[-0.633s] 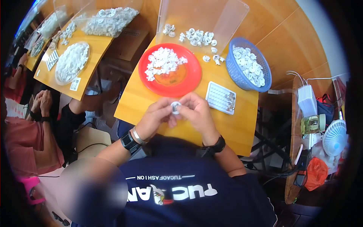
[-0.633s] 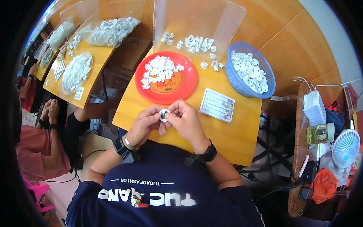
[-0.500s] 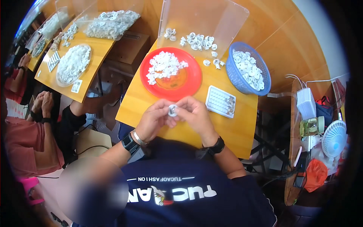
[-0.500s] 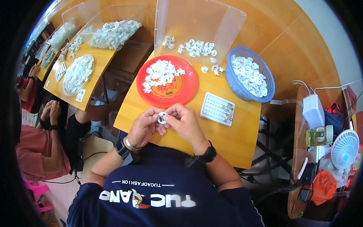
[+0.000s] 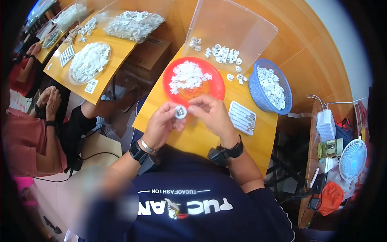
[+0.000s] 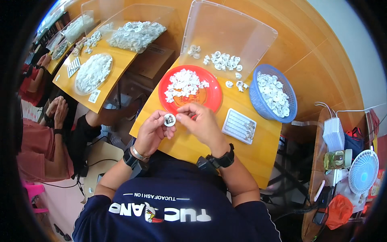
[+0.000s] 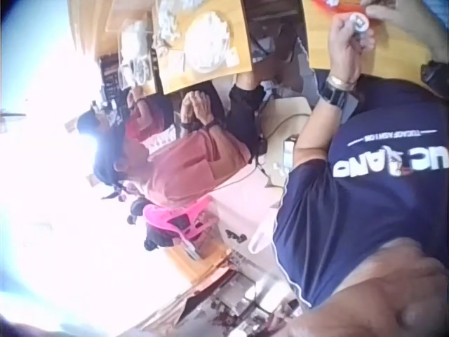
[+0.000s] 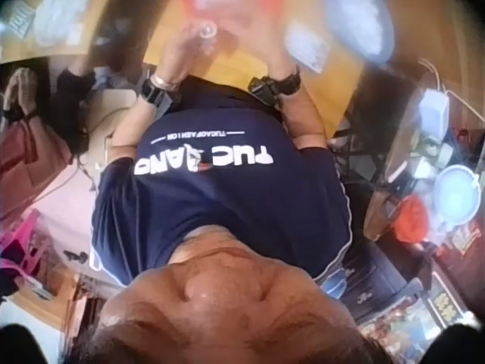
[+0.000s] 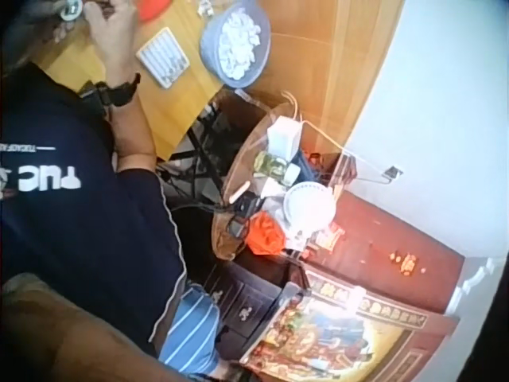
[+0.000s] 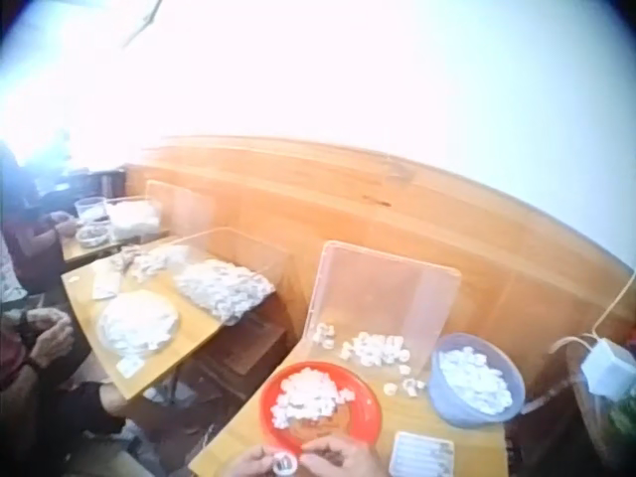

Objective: Assembling small white plastic components by hand at a workstation.

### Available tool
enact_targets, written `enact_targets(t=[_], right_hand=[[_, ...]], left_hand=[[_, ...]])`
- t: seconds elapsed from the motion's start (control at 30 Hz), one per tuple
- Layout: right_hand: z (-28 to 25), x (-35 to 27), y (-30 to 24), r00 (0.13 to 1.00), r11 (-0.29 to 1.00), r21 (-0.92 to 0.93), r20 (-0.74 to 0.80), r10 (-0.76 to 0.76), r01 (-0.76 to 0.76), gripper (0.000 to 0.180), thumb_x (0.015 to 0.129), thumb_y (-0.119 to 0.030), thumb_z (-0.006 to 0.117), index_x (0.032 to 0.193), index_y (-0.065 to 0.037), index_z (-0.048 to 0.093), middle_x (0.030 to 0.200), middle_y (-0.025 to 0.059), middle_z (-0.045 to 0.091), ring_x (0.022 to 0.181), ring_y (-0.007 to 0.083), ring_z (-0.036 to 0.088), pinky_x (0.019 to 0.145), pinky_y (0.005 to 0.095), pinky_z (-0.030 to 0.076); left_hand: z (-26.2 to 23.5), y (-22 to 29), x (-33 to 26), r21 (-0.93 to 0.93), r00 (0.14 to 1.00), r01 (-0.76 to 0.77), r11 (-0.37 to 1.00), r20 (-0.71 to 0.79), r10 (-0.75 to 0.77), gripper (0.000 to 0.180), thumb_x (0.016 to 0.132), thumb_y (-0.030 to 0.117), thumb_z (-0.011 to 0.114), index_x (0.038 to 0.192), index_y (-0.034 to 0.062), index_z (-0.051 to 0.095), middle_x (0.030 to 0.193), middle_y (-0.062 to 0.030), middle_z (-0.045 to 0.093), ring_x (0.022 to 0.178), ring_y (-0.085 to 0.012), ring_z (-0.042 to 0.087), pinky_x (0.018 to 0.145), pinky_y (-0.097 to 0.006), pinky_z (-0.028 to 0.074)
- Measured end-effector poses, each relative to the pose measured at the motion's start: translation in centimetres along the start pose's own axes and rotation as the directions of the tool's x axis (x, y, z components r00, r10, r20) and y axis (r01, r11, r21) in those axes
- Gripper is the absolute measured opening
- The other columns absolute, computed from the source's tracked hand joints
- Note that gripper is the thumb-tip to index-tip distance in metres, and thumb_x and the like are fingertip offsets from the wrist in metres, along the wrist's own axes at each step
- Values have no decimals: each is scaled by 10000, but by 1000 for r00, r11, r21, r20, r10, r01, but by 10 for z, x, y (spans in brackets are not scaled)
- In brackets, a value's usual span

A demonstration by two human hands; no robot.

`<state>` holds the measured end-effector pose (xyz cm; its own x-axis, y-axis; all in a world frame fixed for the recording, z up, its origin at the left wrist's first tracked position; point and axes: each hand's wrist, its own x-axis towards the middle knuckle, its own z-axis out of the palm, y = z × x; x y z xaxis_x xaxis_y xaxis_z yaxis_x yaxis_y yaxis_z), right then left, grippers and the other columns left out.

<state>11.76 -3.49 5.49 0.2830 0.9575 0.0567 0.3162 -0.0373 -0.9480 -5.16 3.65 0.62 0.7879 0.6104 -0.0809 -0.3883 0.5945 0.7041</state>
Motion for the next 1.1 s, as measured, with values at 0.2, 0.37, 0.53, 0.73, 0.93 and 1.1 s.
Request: enact_targets(t=[0.2, 0.37, 0.53, 0.73, 0.93, 1.1], right_hand=[[26, -7, 4, 994, 994, 28, -14, -104, 104, 133, 799, -69, 697, 906, 1, 661, 804, 55, 599, 662, 90, 607, 614, 245, 486], [31, -11, 8, 999, 972, 231, -33, -44, 50, 49, 822, -2, 660, 858, 28, 645, 811, 52, 565, 597, 88, 607, 546, 228, 491], [29, -14, 8, 995, 965, 250, -82, -58, 76, 12, 839, 35, 624, 838, 47, 621, 810, 55, 545, 565, 99, 608, 496, 238, 498], [30, -17, -3, 979, 987, 79, -161, -126, 140, 20, 842, 30, 615, 828, 44, 619, 782, 67, 547, 546, 115, 604, 484, 245, 491], [29, -14, 13, 944, 963, -133, -202, -260, 236, 48, 831, -19, 642, 834, 24, 621, 782, 75, 562, 529, 117, 602, 495, 261, 487], [27, -19, 4, 986, 995, 53, -147, -77, 85, 63, 826, -36, 650, 860, 16, 636, 806, 81, 570, 582, 121, 622, 544, 275, 502]], left_hand=[[-3, -3, -1, -2, 999, 50, 999, 7, -50, 211, 986, 237, 434, 1019, 40, 500, 840, -100, 619, 672, -141, 605, 641, -257, 501], [5, -6, 0, 3, 997, 70, 998, -18, -70, 186, 987, 233, 428, 975, 61, 495, 805, -77, 611, 640, -124, 592, 601, -241, 492], [10, -10, 6, 13, 998, 66, 998, -12, -66, 183, 990, 230, 419, 965, 64, 491, 788, -65, 598, 633, -121, 590, 582, -236, 489], [15, -11, 10, 21, 993, 106, 994, -48, -105, 185, 988, 233, 410, 943, 74, 492, 765, -56, 582, 610, -126, 575, 558, -236, 477], [19, -10, 12, 21, 987, 131, 991, -100, -128, 187, 987, 218, 397, 940, 65, 494, 761, -62, 585, 583, -130, 572, 540, -237, 480], [18, -13, 11, 30, 993, 99, 995, -65, -97, 191, 990, 204, 381, 969, 55, 498, 786, -71, 600, 584, -132, 579, 559, -243, 496]])
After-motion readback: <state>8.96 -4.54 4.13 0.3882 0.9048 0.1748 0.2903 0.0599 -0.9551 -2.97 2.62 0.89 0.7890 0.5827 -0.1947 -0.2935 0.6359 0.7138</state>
